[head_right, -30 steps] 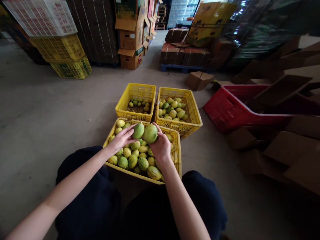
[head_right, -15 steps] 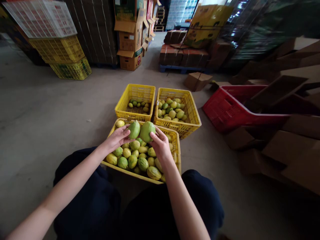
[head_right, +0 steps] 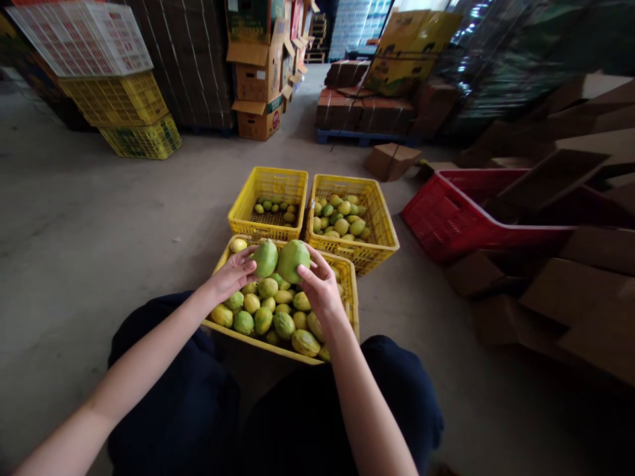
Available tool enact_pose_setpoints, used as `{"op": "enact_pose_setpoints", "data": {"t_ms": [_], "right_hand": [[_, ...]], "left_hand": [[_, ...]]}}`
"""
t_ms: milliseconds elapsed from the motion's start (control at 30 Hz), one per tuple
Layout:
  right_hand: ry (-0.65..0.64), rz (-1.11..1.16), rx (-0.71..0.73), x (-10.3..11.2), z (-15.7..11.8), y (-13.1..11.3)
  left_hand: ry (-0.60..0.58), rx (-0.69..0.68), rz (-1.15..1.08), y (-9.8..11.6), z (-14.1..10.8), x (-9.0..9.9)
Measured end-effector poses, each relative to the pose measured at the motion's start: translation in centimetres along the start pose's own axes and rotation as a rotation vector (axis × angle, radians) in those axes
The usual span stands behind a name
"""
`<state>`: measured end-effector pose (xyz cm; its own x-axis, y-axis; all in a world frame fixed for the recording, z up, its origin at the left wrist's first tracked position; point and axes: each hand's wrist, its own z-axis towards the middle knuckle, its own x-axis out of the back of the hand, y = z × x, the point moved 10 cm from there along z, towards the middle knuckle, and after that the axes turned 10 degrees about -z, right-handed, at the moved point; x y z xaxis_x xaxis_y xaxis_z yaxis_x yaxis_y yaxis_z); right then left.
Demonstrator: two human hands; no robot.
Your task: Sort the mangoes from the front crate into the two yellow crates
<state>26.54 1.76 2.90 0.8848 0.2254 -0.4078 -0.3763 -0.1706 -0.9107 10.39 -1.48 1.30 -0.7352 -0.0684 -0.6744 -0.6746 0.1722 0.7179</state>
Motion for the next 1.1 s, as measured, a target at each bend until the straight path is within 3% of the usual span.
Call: {"op": "enact_pose_setpoints", "data": {"t_ms": [333, 567, 767, 867, 1033, 1100], "right_hand": [[-0.044, -0.062, 0.031, 0.1, 0.2, -0.1], [-0.028, -0.063, 0.021, 0.0, 0.0, -0.2], [-0.029, -0.114, 0.002, -0.1, -0.1, -0.1], [-0.019, -0.164, -0.118, -0.2, -0.1, 1.3], [-0.033, -0.161, -0.489, -0.5, -0.9, 5.7], [-0.042, -0.166, -0.57, -0.5, -1.2, 6.7]], "left_hand": [[0.023, 0.011, 0.012, -0.2, -0.2, 0.0], [0.11, 0.029, 0.065, -0.3, -0.1, 0.7], [0.045, 0.027, 0.134, -0.5, -0.3, -0.2], [0.073, 0.063, 0.227, -1.2, -0.2, 0.2], [0.199, 0.26, 0.331, -3.6, -0.2, 1.9], [0.239, 0.312, 0.361, -4.2, -0.2, 2.4]]}}
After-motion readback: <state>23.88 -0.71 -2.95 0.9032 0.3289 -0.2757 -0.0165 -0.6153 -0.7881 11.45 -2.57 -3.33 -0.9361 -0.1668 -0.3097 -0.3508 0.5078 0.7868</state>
